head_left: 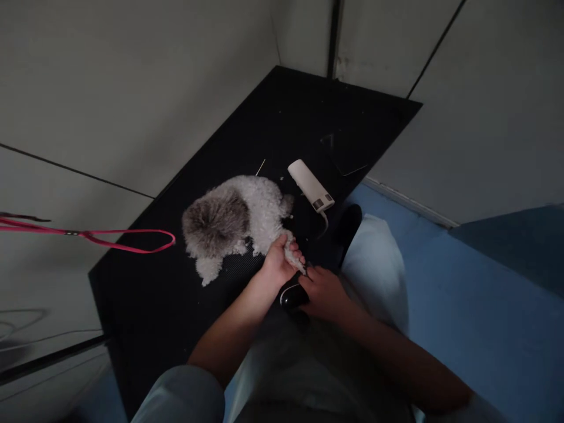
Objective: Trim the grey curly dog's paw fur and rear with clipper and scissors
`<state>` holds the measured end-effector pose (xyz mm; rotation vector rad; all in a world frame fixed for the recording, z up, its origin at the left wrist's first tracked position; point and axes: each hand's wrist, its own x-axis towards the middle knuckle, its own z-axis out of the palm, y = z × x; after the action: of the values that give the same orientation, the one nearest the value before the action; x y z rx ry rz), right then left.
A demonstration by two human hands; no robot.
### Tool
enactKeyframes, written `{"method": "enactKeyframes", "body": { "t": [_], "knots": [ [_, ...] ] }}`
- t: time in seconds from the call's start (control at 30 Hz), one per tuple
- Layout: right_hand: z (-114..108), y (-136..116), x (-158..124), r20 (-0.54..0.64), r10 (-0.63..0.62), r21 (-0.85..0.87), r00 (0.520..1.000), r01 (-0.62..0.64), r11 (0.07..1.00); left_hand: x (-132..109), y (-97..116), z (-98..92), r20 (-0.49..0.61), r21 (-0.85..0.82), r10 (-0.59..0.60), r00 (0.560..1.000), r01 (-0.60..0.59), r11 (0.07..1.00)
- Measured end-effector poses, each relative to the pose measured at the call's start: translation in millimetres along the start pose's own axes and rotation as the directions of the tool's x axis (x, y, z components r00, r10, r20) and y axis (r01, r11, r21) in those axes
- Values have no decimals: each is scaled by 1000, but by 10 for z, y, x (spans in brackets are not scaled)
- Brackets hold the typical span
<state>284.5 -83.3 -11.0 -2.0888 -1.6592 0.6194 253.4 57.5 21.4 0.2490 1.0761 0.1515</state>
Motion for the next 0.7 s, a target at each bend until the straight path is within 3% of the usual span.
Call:
{"method": "enactKeyframes", "body": {
  "t": [0.07, 0.1, 0.2, 0.3, 0.43, 0.63, 0.7],
  "knots": [
    [61, 110, -89, -81, 51, 207, 995, -33, 978, 29, -49, -3, -54, -58, 78, 995, -82, 995],
    [103, 176, -150, -147, 134, 388, 980, -68, 919, 48, -84, -12, -75, -84, 120, 990, -127, 988],
    [238, 365, -363, -237, 482, 862, 844, -46, 504, 99, -180, -55, -68, -137, 201, 977, -209, 968],
    [327, 470, -503, -183, 634, 975, 752, 58, 213, 119, -213, -106, 6, -160, 193, 981, -190, 969],
    [350, 464, -459, -63, 671, 979, 739, 176, -102, 122, -187, -167, 76, -164, 213, 974, -198, 966],
    [259, 380, -328, -2, 586, 968, 810, 148, -201, 135, -174, -218, 90, -149, 229, 969, -214, 965],
    [246, 379, -320, -15, 568, 970, 823, 151, -193, 149, -173, -229, 101, -173, 230, 968, -210, 962]
  ]
}}
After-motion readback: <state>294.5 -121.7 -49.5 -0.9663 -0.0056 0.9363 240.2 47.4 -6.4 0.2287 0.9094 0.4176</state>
